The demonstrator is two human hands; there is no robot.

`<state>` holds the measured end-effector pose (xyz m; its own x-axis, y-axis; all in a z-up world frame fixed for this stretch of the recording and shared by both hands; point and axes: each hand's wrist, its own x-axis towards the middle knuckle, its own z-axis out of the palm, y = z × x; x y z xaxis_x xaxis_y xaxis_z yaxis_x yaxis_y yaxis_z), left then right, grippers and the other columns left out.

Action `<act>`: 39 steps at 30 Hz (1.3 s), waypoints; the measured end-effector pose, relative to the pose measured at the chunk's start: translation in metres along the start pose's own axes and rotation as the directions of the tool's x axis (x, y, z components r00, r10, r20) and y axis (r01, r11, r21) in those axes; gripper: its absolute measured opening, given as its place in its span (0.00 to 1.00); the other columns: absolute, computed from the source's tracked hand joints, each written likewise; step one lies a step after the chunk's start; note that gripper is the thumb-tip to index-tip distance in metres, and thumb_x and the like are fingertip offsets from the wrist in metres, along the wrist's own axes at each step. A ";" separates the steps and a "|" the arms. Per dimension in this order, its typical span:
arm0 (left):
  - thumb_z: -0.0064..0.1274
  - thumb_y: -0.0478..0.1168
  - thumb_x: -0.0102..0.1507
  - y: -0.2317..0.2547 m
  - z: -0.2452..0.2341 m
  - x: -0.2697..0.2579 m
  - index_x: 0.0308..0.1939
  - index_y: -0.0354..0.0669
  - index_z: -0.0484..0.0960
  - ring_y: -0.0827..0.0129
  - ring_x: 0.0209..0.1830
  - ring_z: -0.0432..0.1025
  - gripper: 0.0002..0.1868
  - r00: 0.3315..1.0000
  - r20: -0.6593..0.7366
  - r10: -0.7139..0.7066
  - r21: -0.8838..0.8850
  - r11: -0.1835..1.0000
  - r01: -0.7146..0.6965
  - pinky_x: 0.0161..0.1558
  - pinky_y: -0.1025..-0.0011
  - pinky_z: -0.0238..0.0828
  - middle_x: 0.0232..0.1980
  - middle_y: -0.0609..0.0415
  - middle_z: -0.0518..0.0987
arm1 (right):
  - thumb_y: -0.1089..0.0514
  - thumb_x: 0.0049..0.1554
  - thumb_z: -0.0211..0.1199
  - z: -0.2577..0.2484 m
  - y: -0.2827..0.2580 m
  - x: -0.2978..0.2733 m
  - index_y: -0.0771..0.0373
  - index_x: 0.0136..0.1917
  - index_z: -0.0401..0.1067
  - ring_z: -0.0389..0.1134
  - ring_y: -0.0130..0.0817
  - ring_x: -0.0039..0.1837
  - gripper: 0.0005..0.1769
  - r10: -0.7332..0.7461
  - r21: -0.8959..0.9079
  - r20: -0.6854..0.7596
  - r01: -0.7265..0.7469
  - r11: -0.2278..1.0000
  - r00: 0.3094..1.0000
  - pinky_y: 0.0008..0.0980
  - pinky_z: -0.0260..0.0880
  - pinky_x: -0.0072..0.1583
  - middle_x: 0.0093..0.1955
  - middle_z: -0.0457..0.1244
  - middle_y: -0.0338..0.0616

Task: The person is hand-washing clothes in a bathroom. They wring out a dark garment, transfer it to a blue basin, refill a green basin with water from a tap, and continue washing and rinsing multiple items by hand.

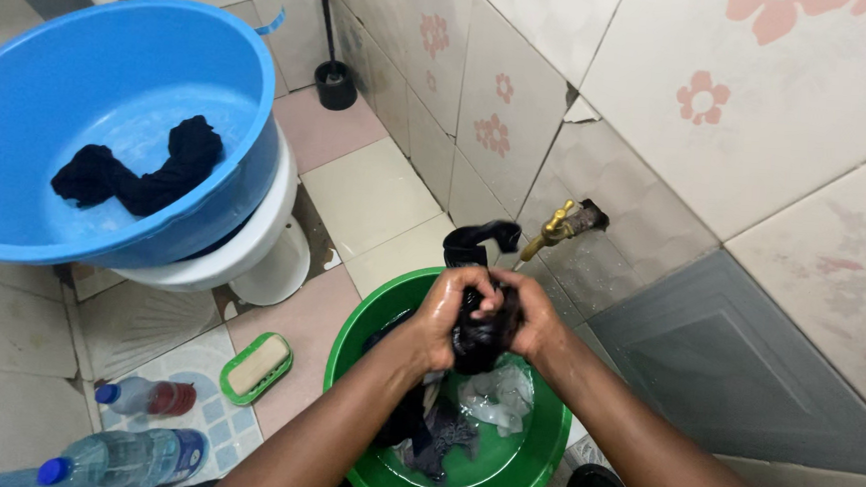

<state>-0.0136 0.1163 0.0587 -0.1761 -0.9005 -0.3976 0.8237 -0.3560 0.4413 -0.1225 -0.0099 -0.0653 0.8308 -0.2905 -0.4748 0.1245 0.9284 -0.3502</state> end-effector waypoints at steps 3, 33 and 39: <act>0.45 0.38 0.50 0.002 0.000 -0.004 0.19 0.42 0.70 0.79 0.12 0.59 0.06 0.998 -0.042 -0.048 0.126 0.991 0.053 0.18 0.82 0.59 0.16 0.60 0.66 | 0.57 0.51 0.48 0.000 0.001 0.006 0.66 0.41 0.63 0.62 0.39 0.33 0.10 -0.022 -0.103 -0.257 -0.005 0.995 0.966 0.45 0.74 0.35 0.34 0.61 0.48; 0.59 0.31 0.45 -0.002 0.028 0.000 0.52 0.50 0.71 0.51 0.53 0.68 0.31 0.800 0.362 0.479 0.919 -0.325 -0.221 0.52 0.62 0.64 0.55 0.48 0.72 | 0.65 0.38 0.58 0.036 -0.024 -0.070 0.69 0.39 0.67 0.58 0.36 0.42 0.12 -0.272 -0.808 -0.503 -0.335 0.484 0.821 0.36 0.50 0.40 0.47 0.62 0.50; 0.55 0.27 0.44 -0.009 0.036 -0.003 0.40 0.46 0.76 0.50 0.45 0.68 0.21 0.716 0.173 0.676 0.965 -0.263 0.014 0.44 0.59 0.65 0.44 0.50 0.74 | 0.61 0.37 0.60 0.018 -0.024 -0.061 0.64 0.44 0.67 0.60 0.43 0.50 0.18 -0.275 -0.622 -0.308 0.026 0.783 0.911 0.38 0.66 0.49 0.55 0.59 0.61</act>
<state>-0.0398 0.1132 0.0853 0.3376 -0.9287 0.1532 -0.7388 -0.1605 0.6545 -0.1661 -0.0101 -0.0134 0.5550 -0.5912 -0.5852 -0.2186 0.5751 -0.7883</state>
